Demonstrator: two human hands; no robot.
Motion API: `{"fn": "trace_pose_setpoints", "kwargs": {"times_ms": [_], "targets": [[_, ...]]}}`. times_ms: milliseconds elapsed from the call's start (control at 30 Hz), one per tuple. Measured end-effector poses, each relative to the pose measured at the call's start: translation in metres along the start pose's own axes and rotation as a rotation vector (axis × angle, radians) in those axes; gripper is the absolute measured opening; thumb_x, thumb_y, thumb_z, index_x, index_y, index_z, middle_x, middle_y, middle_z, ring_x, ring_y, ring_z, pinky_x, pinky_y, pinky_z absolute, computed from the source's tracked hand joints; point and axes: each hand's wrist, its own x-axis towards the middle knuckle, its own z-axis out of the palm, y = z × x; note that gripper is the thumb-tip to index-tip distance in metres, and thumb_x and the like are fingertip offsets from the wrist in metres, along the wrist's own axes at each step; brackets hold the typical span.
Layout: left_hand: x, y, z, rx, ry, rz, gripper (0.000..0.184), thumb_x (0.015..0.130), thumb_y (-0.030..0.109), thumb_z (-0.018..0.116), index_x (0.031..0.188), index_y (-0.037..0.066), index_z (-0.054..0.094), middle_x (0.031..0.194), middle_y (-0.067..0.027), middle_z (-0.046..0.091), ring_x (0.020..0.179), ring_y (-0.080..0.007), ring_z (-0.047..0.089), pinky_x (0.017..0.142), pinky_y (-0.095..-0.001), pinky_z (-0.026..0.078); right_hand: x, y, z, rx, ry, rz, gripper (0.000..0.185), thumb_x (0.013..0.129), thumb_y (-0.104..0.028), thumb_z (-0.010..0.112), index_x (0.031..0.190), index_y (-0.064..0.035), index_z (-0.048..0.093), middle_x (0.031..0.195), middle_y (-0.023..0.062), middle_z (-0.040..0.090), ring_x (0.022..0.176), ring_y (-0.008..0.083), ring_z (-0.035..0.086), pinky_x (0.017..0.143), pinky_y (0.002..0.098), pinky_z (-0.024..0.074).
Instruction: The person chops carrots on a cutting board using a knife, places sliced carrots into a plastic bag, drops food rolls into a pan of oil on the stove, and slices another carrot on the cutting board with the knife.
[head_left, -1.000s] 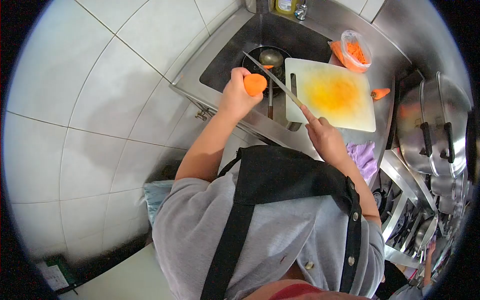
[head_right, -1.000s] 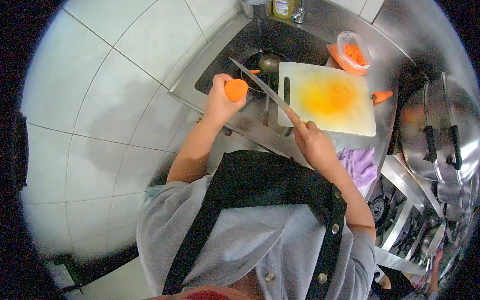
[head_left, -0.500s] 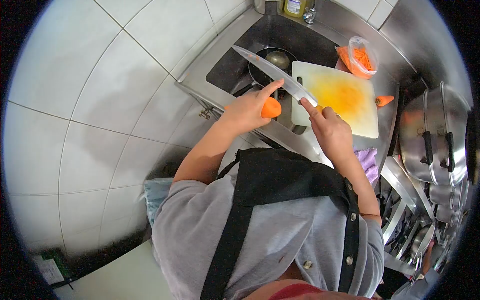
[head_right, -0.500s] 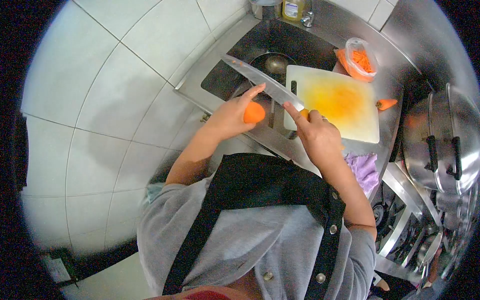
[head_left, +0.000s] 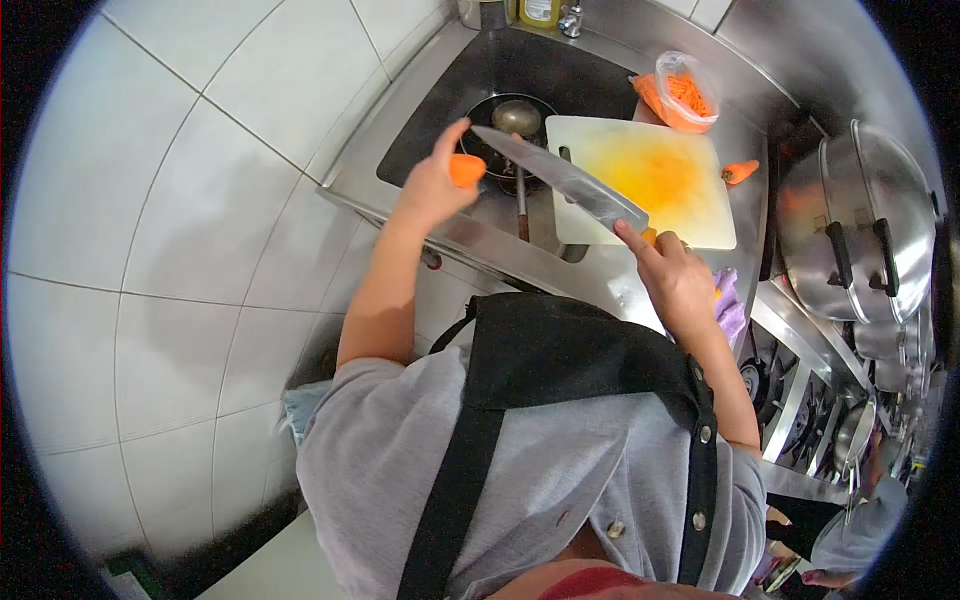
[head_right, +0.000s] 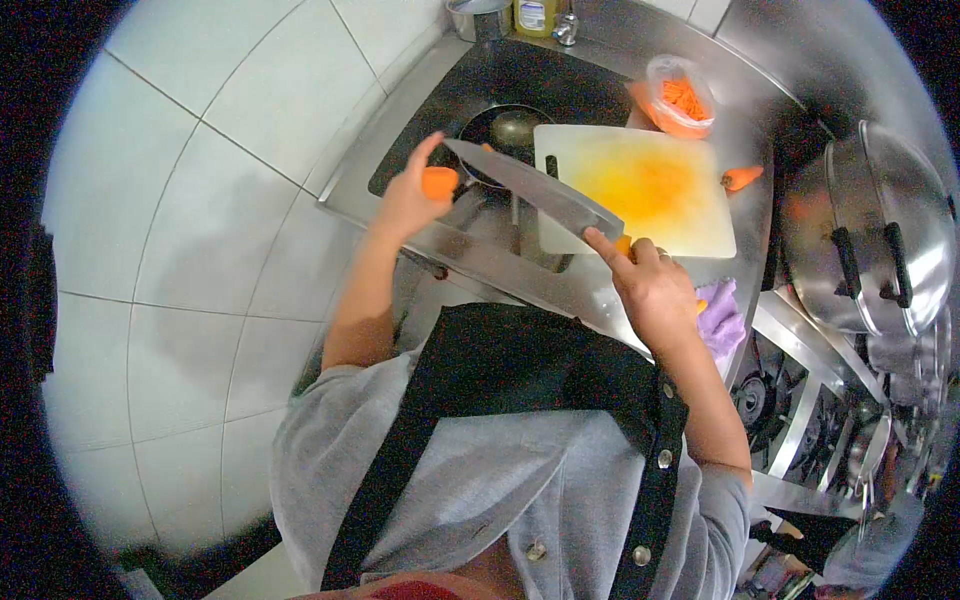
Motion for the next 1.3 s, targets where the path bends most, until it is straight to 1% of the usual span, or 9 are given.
{"fn": "trace_pose_setpoints", "kwargs": {"times_ms": [133, 200, 367, 433, 767, 1067, 1167, 1233, 1300], "targets": [[0.011, -0.019, -0.001, 0.151, 0.039, -0.251, 0.085, 0.068, 0.011, 0.068, 0.141, 0.017, 0.026, 0.101, -0.0198, 0.063, 0.094, -0.0369, 0.061, 0.081, -0.0399, 0.048, -0.011, 0.015, 0.016, 0.359, 0.086, 0.121, 0.053, 0.086, -0.011, 0.056, 0.135, -0.0254, 0.045, 0.074, 0.0100, 0.057, 0.058, 0.0222, 0.057, 0.052, 0.0338, 0.0483], [0.010, -0.010, 0.003, 0.107, 0.011, -0.185, 0.087, 0.069, 0.010, 0.068, 0.143, 0.019, 0.023, 0.099, -0.0191, 0.063, 0.092, -0.0365, 0.062, 0.081, -0.0396, 0.048, -0.007, 0.017, 0.015, 1.296, -0.255, 0.610, 0.050, 0.092, -0.015, 0.053, 0.140, -0.0172, 0.038, 0.074, 0.0083, 0.059, 0.052, 0.0154, 0.053, 0.047, 0.0274, 0.0449], [-0.004, 0.047, 0.003, -0.070, -0.161, 0.148, 0.095, 0.069, 0.009, 0.068, 0.146, 0.023, 0.015, 0.095, -0.0177, 0.063, 0.086, -0.0345, 0.062, 0.079, -0.0386, 0.048, 0.000, 0.019, 0.013, 1.746, -0.329, 0.589, 0.052, 0.094, -0.013, 0.048, 0.143, -0.0128, 0.030, 0.072, 0.0105, 0.056, 0.048, 0.0132, 0.049, 0.042, 0.0235, 0.0408], [-0.008, 0.072, 0.005, -0.059, -0.425, 0.171, 0.098, 0.065, 0.006, 0.065, 0.147, 0.022, 0.013, 0.122, -0.0160, 0.056, 0.092, -0.0363, 0.061, 0.079, -0.0399, 0.049, 0.003, 0.018, 0.011, 1.807, -0.382, 0.568, 0.053, 0.094, -0.015, 0.049, 0.143, -0.0124, 0.029, 0.072, 0.0082, 0.057, 0.047, 0.0117, 0.049, 0.044, 0.0240, 0.0418], [0.004, 0.055, 0.027, 0.184, -0.399, 0.354, 0.098, 0.066, 0.009, 0.070, 0.146, 0.030, 0.017, 0.096, -0.0173, 0.062, 0.086, -0.0349, 0.061, 0.076, -0.0387, 0.048, 0.003, 0.017, 0.005, 1.801, -0.505, 0.524, 0.051, 0.094, -0.014, 0.047, 0.142, -0.0167, 0.032, 0.068, 0.0071, 0.055, 0.044, 0.0100, 0.047, 0.041, 0.0228, 0.0414], [0.026, -0.026, 0.012, 0.212, -0.052, -0.134, 0.084, 0.068, 0.010, 0.068, 0.141, 0.012, 0.027, 0.093, -0.0219, 0.062, 0.090, -0.0371, 0.061, 0.082, -0.0405, 0.048, -0.016, 0.030, 0.006, 1.878, -0.527, 0.465, 0.052, 0.092, -0.011, 0.050, 0.141, -0.0200, 0.036, 0.068, 0.0046, 0.054, 0.048, 0.0092, 0.050, 0.043, 0.0216, 0.0417], [0.027, -0.043, 0.011, 0.313, -0.068, -0.115, 0.076, 0.067, 0.011, 0.070, 0.134, 0.007, 0.032, 0.101, -0.0222, 0.061, 0.094, -0.0370, 0.060, 0.083, -0.0418, 0.047, -0.013, 0.019, 0.010, 1.252, -0.383, 0.452, 0.052, 0.088, -0.013, 0.056, 0.137, -0.0203, 0.042, 0.072, 0.0073, 0.057, 0.054, 0.0167, 0.057, 0.048, 0.0284, 0.0470], [0.025, -0.040, 0.010, 0.152, 0.126, -0.078, 0.062, 0.068, 0.012, 0.073, 0.120, 0.005, 0.040, 0.103, -0.0194, 0.058, 0.096, -0.0329, 0.059, 0.084, -0.0382, 0.046, -0.014, 0.016, 0.018, 0.444, -0.031, 0.115, 0.054, 0.082, -0.015, 0.061, 0.134, -0.0203, 0.046, 0.083, 0.0117, 0.061, 0.063, 0.0275, 0.061, 0.057, 0.0376, 0.0509], [0.026, -0.027, 0.012, 0.108, 0.139, -0.078, 0.060, 0.068, 0.013, 0.075, 0.116, 0.006, 0.041, 0.102, -0.0182, 0.056, 0.095, -0.0314, 0.058, 0.084, -0.0373, 0.046, -0.016, 0.012, 0.019, 0.400, -0.059, 0.174, 0.057, 0.079, -0.013, 0.062, 0.133, -0.0210, 0.046, 0.092, 0.0153, 0.061, 0.068, 0.0358, 0.060, 0.063, 0.0445, 0.0505]]}}
